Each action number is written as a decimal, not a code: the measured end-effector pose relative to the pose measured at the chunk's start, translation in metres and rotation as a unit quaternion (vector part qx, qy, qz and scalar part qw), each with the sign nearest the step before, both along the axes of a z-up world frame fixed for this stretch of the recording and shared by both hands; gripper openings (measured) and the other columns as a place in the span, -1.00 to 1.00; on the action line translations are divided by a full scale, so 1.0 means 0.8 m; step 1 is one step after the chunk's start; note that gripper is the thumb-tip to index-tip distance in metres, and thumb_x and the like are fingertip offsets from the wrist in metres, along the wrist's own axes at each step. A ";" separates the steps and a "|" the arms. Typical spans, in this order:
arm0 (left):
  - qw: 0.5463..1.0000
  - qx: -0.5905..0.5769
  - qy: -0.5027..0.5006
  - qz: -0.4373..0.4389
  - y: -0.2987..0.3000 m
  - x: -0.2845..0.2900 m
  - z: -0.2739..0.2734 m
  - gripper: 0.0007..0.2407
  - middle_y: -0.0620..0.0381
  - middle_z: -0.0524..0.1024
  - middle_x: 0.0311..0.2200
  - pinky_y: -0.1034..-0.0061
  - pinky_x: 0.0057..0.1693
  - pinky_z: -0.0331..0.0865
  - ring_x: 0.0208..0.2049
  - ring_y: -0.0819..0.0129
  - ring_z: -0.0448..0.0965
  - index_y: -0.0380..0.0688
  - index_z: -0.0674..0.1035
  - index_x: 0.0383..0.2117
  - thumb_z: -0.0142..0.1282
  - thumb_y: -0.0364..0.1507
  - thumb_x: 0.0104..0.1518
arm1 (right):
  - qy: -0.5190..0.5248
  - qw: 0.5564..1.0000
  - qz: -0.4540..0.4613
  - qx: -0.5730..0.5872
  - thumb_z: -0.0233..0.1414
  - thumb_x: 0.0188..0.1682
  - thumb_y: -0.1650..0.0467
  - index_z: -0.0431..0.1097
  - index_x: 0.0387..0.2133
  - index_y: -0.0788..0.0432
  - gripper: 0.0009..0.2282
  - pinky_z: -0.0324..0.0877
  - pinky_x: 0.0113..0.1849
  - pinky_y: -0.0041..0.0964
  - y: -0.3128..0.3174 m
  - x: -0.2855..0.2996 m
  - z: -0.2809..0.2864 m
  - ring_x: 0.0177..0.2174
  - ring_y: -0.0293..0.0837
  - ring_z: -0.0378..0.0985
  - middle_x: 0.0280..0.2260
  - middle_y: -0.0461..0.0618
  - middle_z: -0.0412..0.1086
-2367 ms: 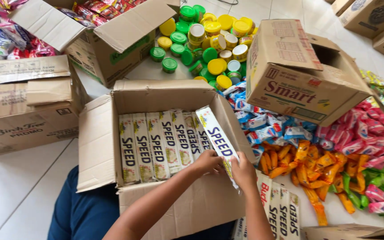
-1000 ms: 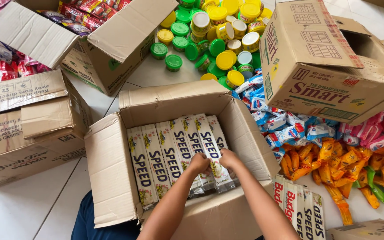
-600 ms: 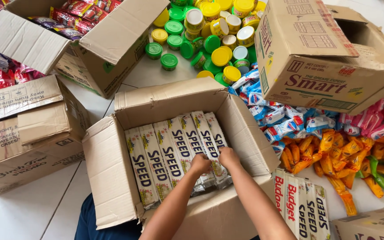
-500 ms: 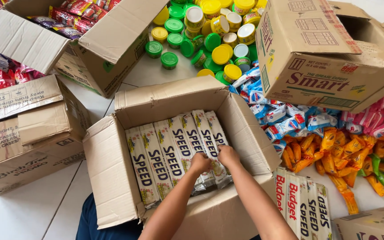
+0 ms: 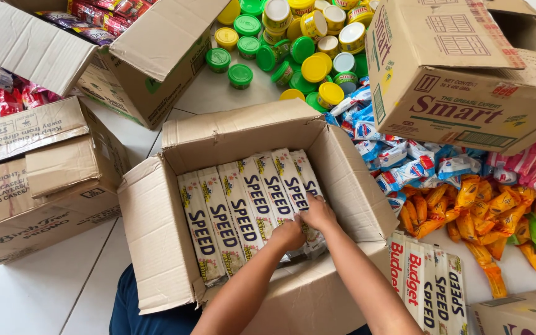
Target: Packing individual detergent bars into cardboard shipping boxes on the floor.
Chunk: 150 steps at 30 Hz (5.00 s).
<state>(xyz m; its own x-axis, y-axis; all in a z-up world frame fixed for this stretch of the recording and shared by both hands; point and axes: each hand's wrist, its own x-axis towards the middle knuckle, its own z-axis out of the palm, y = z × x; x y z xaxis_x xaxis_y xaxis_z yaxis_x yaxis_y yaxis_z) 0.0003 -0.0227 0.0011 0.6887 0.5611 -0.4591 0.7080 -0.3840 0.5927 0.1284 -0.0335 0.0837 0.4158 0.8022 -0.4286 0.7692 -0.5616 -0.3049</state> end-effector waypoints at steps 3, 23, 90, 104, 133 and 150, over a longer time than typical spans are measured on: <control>1.000 -0.002 0.016 -0.007 0.000 -0.008 0.036 -0.33 -0.41 0.51 0.00 0.11 0.12 0.44 0.02 -0.20 0.57 -0.44 0.07 0.35 0.01 -0.31 0.15 | 0.007 0.999 0.043 0.015 0.19 -0.15 0.29 0.05 0.33 0.02 -0.28 0.32 0.09 0.02 -0.005 0.022 -0.039 0.11 0.20 0.36 0.16 0.21 0.23; 0.995 0.028 0.079 -0.060 -0.005 -0.015 0.059 -0.16 -0.30 0.54 -0.01 0.15 0.08 0.48 0.00 -0.11 0.61 -0.46 -0.02 0.37 0.07 -0.02 0.17 | -0.035 0.997 0.072 -0.013 0.15 -0.08 0.26 0.09 0.30 0.12 -0.35 0.31 0.10 0.08 -0.003 -0.011 0.002 0.16 0.21 0.31 0.19 0.20 0.21; 0.857 -0.504 -0.046 0.097 -0.526 0.289 0.024 -0.52 0.06 0.48 0.14 0.15 0.10 0.42 0.06 0.14 0.54 0.00 0.45 0.18 0.08 -0.10 0.17 | -0.070 0.865 -0.489 0.087 0.20 -0.13 0.17 0.43 0.00 0.12 -0.54 0.43 -0.04 0.05 -0.729 0.321 -0.225 -0.08 0.22 0.59 -0.08 0.22 0.54; 0.847 -0.499 -0.144 0.114 -0.498 0.290 0.038 -0.54 -0.04 0.56 -0.01 0.35 -0.13 0.43 -0.11 0.24 0.57 -0.17 0.44 0.17 0.20 -0.23 0.19 | -0.154 0.844 -0.453 0.240 0.06 0.02 0.28 0.48 0.04 0.03 -0.68 0.44 -0.14 0.08 -0.695 0.278 -0.194 -0.17 0.24 0.58 -0.18 0.20 0.54; 0.784 -0.353 -0.450 0.242 -0.211 0.092 0.153 -0.79 0.06 0.59 -0.45 0.50 -0.44 0.52 -0.52 0.37 0.65 -0.26 0.40 -0.04 -0.08 -0.36 0.38 | 0.352 0.853 -0.169 0.347 0.01 0.06 0.43 0.42 -0.04 0.32 -0.74 0.43 -0.29 -0.37 -0.284 0.105 0.132 -0.34 -0.30 0.52 -0.28 -0.03 0.53; 0.887 -0.361 -0.235 0.169 0.019 0.068 0.059 -0.63 0.07 0.52 -0.53 0.48 -0.52 0.26 -0.64 0.40 0.38 -0.32 0.54 -0.41 -0.15 -0.23 0.39 | 0.179 0.945 -0.238 0.139 -0.09 0.07 0.32 0.41 -0.21 0.26 -0.76 0.33 -0.63 -0.11 -0.080 0.046 0.087 -0.60 0.07 0.58 -0.48 0.13 0.51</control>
<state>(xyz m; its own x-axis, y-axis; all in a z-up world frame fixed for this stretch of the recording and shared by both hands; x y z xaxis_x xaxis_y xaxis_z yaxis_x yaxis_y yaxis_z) 0.0546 -0.0076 0.0484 0.7481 0.4478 -0.4898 0.3205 0.4024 0.8575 0.1653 -0.0976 0.1529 0.6265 0.6626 -0.4105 0.2696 -0.6784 -0.6835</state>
